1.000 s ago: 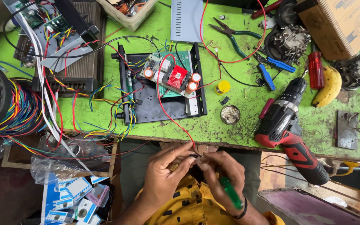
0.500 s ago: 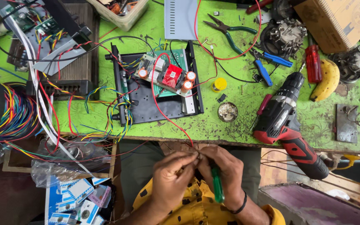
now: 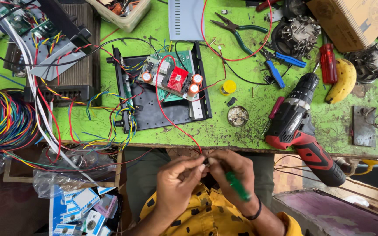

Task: The person strips the insulation from a red wire using pliers and a utility knife, then solders the exposed end with a soldering iron. They repeat the stripping and soldering process on a second wire segment.

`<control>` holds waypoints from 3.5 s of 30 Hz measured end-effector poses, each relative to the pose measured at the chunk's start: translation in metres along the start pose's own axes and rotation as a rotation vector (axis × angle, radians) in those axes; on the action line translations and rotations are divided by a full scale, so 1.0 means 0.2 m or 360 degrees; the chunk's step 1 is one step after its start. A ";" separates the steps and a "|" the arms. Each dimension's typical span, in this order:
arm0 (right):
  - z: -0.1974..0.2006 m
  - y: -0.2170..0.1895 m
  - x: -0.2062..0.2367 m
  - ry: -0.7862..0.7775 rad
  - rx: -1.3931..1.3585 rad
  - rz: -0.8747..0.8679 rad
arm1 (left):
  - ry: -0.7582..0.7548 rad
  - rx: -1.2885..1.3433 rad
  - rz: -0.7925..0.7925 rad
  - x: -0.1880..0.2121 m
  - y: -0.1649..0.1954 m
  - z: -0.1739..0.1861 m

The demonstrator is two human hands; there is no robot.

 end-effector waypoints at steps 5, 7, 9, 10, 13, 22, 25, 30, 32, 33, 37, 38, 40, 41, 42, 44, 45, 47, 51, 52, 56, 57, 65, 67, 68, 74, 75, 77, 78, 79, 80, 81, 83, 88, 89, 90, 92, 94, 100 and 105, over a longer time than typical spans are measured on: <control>0.05 0.13 0.09 0.0147 -0.0727 -0.0153 | 0.0225 0.0433 0.0158 -0.04 -0.09 0.08; 0.12 0.10 0.13 0.0181 -0.0359 -0.0015 | 0.0228 0.0261 0.0227 -0.03 -0.10 0.08; 0.18 0.18 0.17 0.0167 -0.0024 -0.0339 | 0.0220 0.0142 0.0208 -0.04 -0.08 0.08; 0.18 0.19 0.19 0.0133 0.0000 -0.0408 | 0.0214 0.0110 0.0151 -0.04 -0.06 0.08; 0.15 0.06 0.19 0.0008 -0.0208 -0.0191 | 0.0208 0.0105 0.0131 -0.05 -0.05 0.07; 0.02 -0.29 0.10 0.0063 0.0259 0.0498 | 0.0169 0.0407 0.0244 -0.05 -0.11 0.05; 0.03 -0.22 0.07 0.0145 -0.0029 0.0312 | 0.0160 0.0489 0.0264 -0.06 -0.12 0.05; 0.03 -0.31 0.11 0.0183 0.0240 0.0592 | 0.0173 0.0442 0.0272 -0.06 -0.13 0.06; 0.02 -0.33 0.10 0.0163 0.0289 0.0607 | 0.0135 0.0495 0.0276 -0.06 -0.13 0.05; 0.01 -0.33 0.09 0.0141 0.0309 0.0562 | 0.0118 0.0536 0.0258 -0.06 -0.13 0.04; 0.00 -0.32 0.08 0.0195 0.0278 0.0469 | 0.0072 0.0628 0.0207 -0.06 -0.12 0.02; 0.00 -0.31 0.08 0.0188 0.0243 0.0468 | 0.0061 0.0636 0.0202 -0.06 -0.11 0.01; -0.01 -0.30 0.09 0.0177 0.0172 0.0469 | 0.0090 0.0558 0.0198 -0.06 -0.11 0.02; -0.01 -0.29 0.09 0.0160 0.0236 0.0462 | 0.0107 0.0519 0.0198 -0.06 -0.11 0.02; -0.02 -0.28 0.09 0.0143 0.0300 0.0455 | 0.0102 0.0500 0.0208 -0.06 -0.12 0.02; -0.02 -0.27 0.10 0.0138 0.0337 0.0452 | 0.0094 0.0462 0.0227 -0.05 -0.12 0.02; -0.02 -0.26 0.10 0.0150 0.0310 0.0454 | 0.0092 0.0461 0.0221 -0.05 -0.12 0.02; -0.01 -0.26 0.10 0.0171 0.0269 0.0435 | 0.0086 0.0460 0.0207 -0.05 -0.12 0.02; -0.01 -0.25 0.10 0.0175 0.0325 0.0430 | 0.0110 0.0511 0.0280 -0.04 -0.15 0.02; -0.02 -0.25 0.11 0.0169 0.0369 0.0448 | 0.0114 0.0506 0.0284 -0.04 -0.15 0.02; -0.01 -0.24 0.11 0.0243 0.0377 0.0429 | 0.0120 0.0492 0.0195 -0.03 -0.14 0.02; -0.01 -0.23 0.12 0.0265 0.0392 0.0401 | 0.0145 0.0469 0.0194 -0.02 -0.14 0.02; -0.04 -0.26 0.12 0.0185 0.0583 0.0552 | 0.0356 -0.0014 -0.0046 0.01 -0.11 0.03; -0.01 -0.24 0.11 0.0259 0.0580 0.0510 | 0.0329 0.0155 0.0076 -0.01 -0.15 0.01; 0.00 -0.22 0.11 0.0289 0.0551 0.0493 | 0.0320 0.0246 0.0137 -0.01 -0.16 0.00; -0.01 -0.21 0.14 0.0379 0.0349 0.0418 | 0.0301 -0.0029 0.0011 -0.01 -0.04 -0.01; -0.01 -0.22 0.13 0.0383 0.0400 0.0435 | 0.0308 -0.0123 -0.0055 -0.01 -0.01 -0.01; -0.02 -0.29 0.09 0.0285 0.0483 0.0627 | 0.0303 -0.0319 -0.0195 -0.02 0.07 -0.01; -0.03 -0.33 0.08 0.0168 0.0523 0.0791 | 0.0265 -0.0405 -0.0257 -0.03 0.10 -0.01; -0.04 -0.36 0.06 0.0043 0.0564 0.0950 | 0.0229 -0.0488 -0.0313 -0.03 0.13 -0.01; -0.03 -0.37 0.04 -0.0058 0.0618 0.1009 | 0.0193 -0.0570 -0.0371 -0.04 0.16 -0.01; -0.04 -0.36 0.02 -0.0161 0.0673 0.1074 | 0.0156 -0.0563 -0.0336 -0.05 0.16 -0.01; -0.05 -0.35 0.03 -0.0240 0.0711 0.1148 | 0.0087 -0.0551 -0.0271 -0.07 0.15 -0.01; 0.00 0.04 0.06 0.0214 -0.0601 -0.0150 | 0.0183 -0.0849 -0.0485 -0.06 0.16 0.01; -0.01 0.07 0.09 0.0285 -0.0744 -0.0175 | 0.0203 -0.0902 -0.0570 -0.06 0.17 0.01; 0.00 0.09 0.11 0.0371 -0.0895 -0.0204 | 0.0264 -0.0610 -0.0254 -0.08 0.07 0.06; 0.05 0.06 0.12 0.0461 -0.0695 -0.0094 | 0.0380 -0.0015 0.0393 -0.08 -0.16 0.10; 0.08 -0.07 0.11 0.0415 0.0015 0.0187 | 0.0357 0.0244 0.0354 -0.08 -0.18 0.11; -0.01 -0.29 0.08 0.0193 0.0303 0.0600 | 0.0214 0.0423 0.0234 -0.06 -0.18 0.07; -0.03 -0.30 0.07 0.0172 0.0234 0.0557 | 0.0152 0.0444 0.0186 -0.05 -0.17 0.05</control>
Point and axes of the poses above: each hand's wrist, its own x-axis away from the middle knuckle, its own z-axis out of the back of the hand, y = z × x, the point moved 9 cm from there along -x, towards the middle knuckle, and after that the axes turned 2 degrees about x, right-handed, at the moved point
